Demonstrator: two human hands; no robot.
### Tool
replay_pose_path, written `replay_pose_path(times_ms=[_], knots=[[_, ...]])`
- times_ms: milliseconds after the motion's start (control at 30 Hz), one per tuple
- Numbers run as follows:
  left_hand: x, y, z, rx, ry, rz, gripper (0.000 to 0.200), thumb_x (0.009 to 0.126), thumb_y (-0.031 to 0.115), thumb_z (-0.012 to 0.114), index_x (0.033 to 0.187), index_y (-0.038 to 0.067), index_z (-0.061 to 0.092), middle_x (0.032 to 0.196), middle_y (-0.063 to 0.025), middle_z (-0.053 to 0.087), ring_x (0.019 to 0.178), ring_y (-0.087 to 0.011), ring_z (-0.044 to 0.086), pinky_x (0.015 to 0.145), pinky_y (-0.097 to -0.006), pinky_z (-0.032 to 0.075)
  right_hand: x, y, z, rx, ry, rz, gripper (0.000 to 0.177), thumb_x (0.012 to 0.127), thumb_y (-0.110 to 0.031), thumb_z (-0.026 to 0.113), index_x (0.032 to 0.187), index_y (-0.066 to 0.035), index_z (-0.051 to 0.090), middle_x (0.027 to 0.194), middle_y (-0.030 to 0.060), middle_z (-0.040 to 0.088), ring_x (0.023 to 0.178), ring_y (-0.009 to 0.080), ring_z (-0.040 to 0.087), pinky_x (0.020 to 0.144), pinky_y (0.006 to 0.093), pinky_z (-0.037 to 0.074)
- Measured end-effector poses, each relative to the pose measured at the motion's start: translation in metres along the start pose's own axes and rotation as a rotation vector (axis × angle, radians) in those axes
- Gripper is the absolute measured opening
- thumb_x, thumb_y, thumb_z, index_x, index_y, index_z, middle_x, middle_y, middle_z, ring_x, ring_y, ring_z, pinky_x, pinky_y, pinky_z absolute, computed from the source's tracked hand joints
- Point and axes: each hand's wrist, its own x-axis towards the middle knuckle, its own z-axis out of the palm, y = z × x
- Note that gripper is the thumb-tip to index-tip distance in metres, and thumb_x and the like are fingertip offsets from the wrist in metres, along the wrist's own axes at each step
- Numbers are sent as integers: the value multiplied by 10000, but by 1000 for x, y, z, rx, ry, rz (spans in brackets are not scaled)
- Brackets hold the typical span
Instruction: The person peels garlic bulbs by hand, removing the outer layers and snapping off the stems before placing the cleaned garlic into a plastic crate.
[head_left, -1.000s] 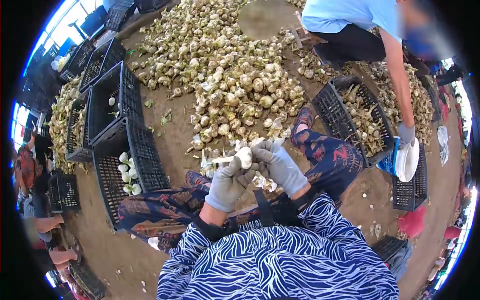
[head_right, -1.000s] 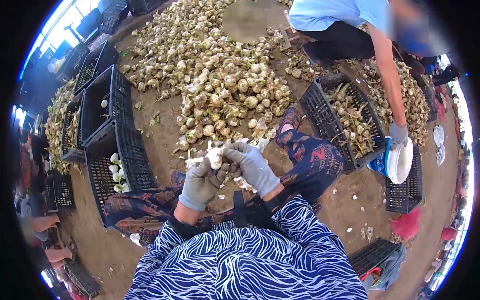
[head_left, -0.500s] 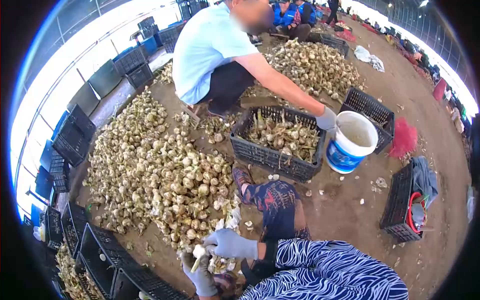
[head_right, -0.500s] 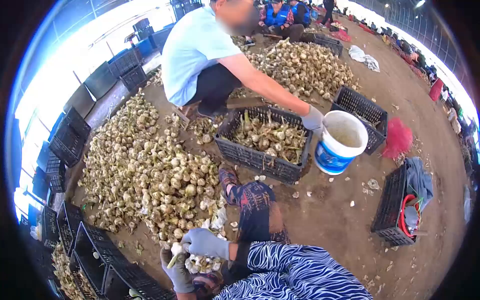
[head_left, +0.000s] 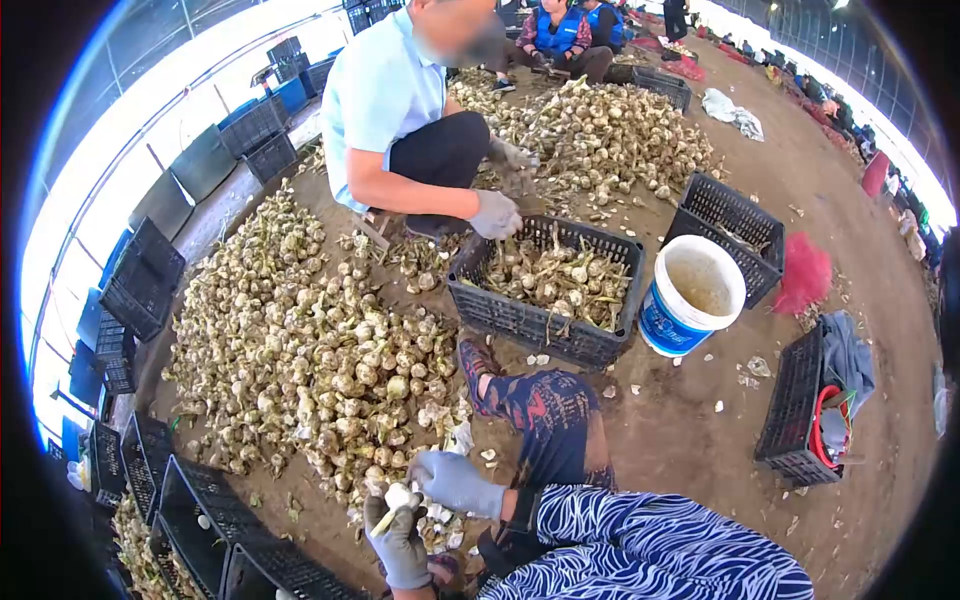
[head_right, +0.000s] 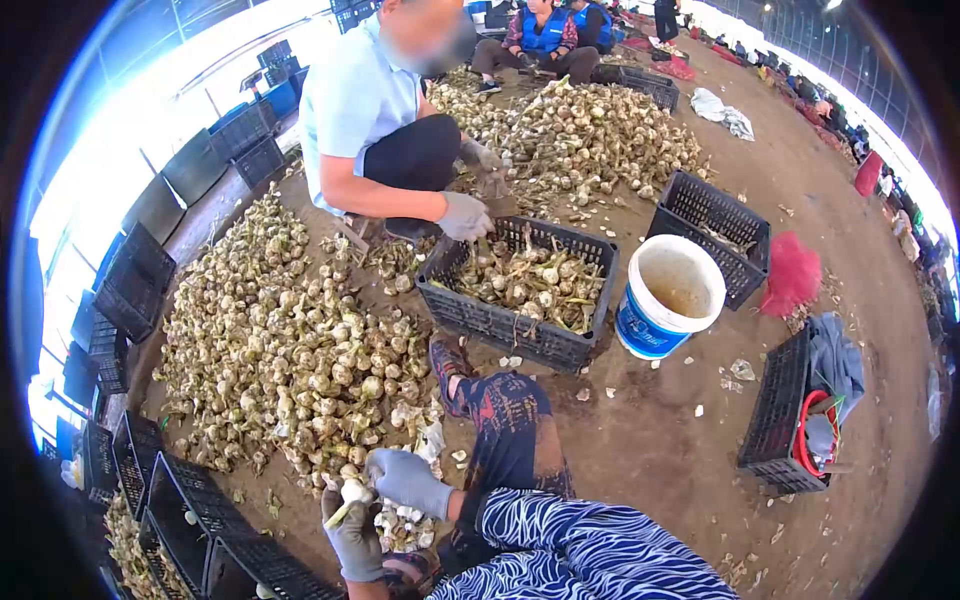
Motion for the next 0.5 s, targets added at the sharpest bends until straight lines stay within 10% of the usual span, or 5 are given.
replay_pose_path(times_ms=[367, 433, 500], knots=[[5, -40, 12, -62, 185, -71, 311, 1010, 211, 478, 1255, 21, 500, 1185, -119, 590, 1034, -183, 589, 899, -327, 486, 17, 19, 86, 1017, 166, -35, 460, 1003, -409, 509, 1182, 10, 575, 1016, 66, 624, 904, 129, 593, 820, 274, 486], [11, -46, 10, 34, 406, -99, 329, 1019, 221, 458, 1244, -10, 523, 1201, -132, 595, 1066, -206, 590, 916, -328, 487, 35, 86, 151, 1914, -90, -134, 613, 943, -13, 472, 1504, -97, 241, 1551, 105, 322, 1430, 230, 307, 1156, 339, 307], [15, -60, -9, 67, 367, -93, 341, 1018, 213, 456, 1259, -19, 521, 1215, -137, 593, 1079, -214, 589, 925, -332, 485, 29, 88, 151, 1597, -72, -200, 593, 932, 16, 462, 1485, -87, 274, 1534, 104, 343, 1421, 222, 316, 1144, 324, 318]])
